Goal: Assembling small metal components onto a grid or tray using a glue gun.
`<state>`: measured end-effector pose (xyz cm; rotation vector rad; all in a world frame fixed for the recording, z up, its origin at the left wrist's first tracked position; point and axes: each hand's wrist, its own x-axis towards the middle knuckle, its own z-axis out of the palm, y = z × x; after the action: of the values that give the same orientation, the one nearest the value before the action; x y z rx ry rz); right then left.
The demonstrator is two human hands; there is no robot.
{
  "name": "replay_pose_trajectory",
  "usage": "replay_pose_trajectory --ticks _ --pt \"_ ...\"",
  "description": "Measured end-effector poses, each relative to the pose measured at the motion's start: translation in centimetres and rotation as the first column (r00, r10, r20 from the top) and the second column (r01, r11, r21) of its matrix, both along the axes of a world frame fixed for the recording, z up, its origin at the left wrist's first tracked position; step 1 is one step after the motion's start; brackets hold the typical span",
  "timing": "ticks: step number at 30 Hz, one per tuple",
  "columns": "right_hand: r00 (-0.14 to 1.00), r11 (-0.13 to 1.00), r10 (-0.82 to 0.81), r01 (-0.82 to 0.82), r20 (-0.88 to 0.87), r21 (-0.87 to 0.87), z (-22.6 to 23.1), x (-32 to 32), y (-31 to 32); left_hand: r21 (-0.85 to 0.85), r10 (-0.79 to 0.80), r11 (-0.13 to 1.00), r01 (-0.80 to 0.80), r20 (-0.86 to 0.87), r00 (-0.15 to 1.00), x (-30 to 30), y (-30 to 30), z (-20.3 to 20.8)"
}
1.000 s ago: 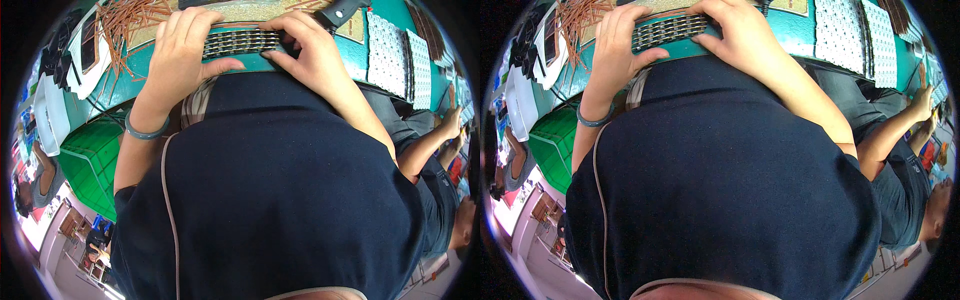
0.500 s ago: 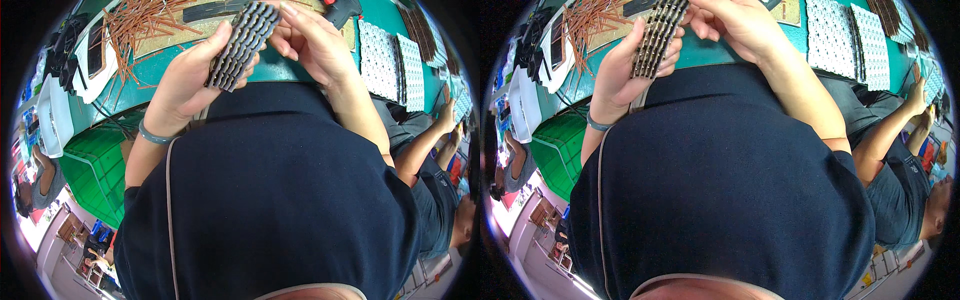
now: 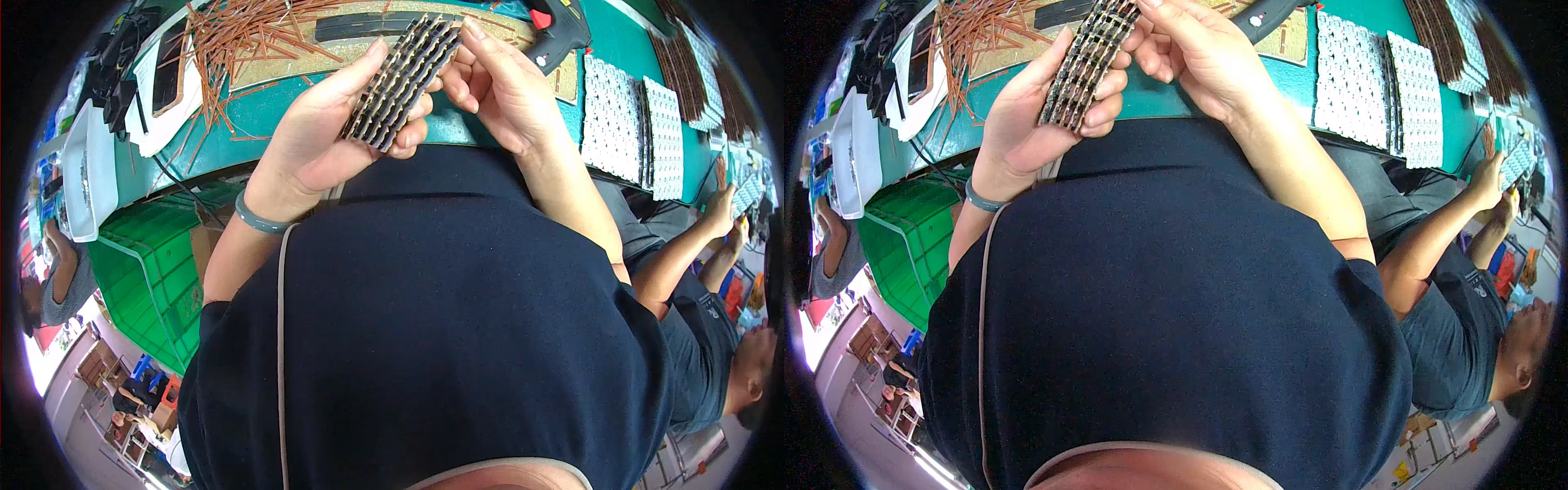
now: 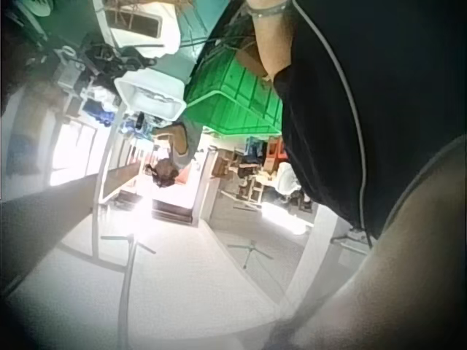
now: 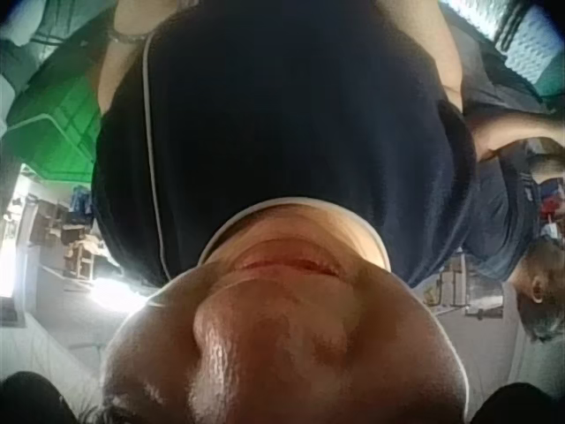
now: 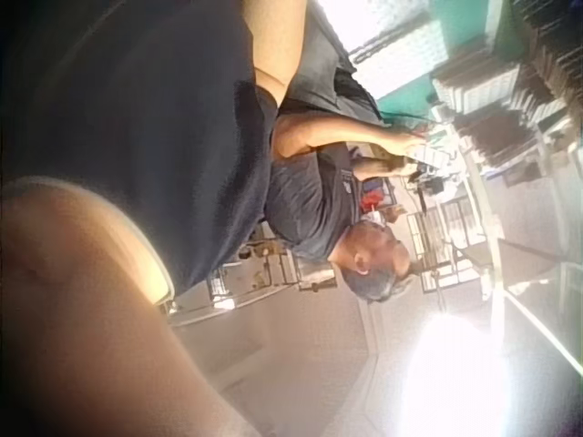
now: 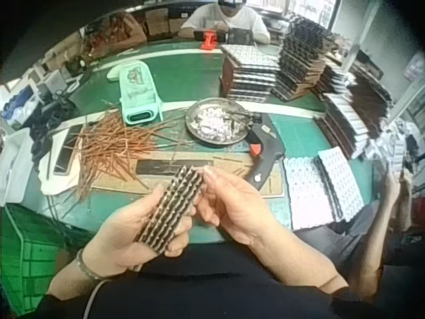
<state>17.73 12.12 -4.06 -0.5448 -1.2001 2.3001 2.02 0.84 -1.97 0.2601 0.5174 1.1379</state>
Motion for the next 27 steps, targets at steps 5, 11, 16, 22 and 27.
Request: replay_pose_trajectory --ticks 5,11,16,22,27 --pt "0.999 0.999 0.015 -0.016 -0.031 -0.034 -0.2 0.0 -0.1 0.010 0.008 1.000 -0.006 -0.122 0.993 0.3 -0.5 0.4" --pt "1.000 0.999 0.015 -0.016 -0.024 -0.028 -0.3 0.1 0.0 0.006 0.005 1.000 -0.004 -0.090 0.996 0.1 -0.1 -0.1" --pt "1.000 1.000 -0.021 0.021 -0.010 0.013 -0.4 -0.3 0.0 0.019 0.040 0.999 -0.040 0.013 0.999 -0.9 0.2 -0.6" --pt "1.000 1.000 -0.002 0.002 0.004 0.015 0.2 -0.7 0.2 -0.030 0.129 0.991 -0.130 -0.042 0.991 -2.4 0.0 0.2" --pt "0.991 0.990 0.020 -0.039 0.136 0.132 2.4 1.1 -1.2 0.131 0.367 0.929 -0.348 -0.185 0.912 -6.7 -2.3 0.6"
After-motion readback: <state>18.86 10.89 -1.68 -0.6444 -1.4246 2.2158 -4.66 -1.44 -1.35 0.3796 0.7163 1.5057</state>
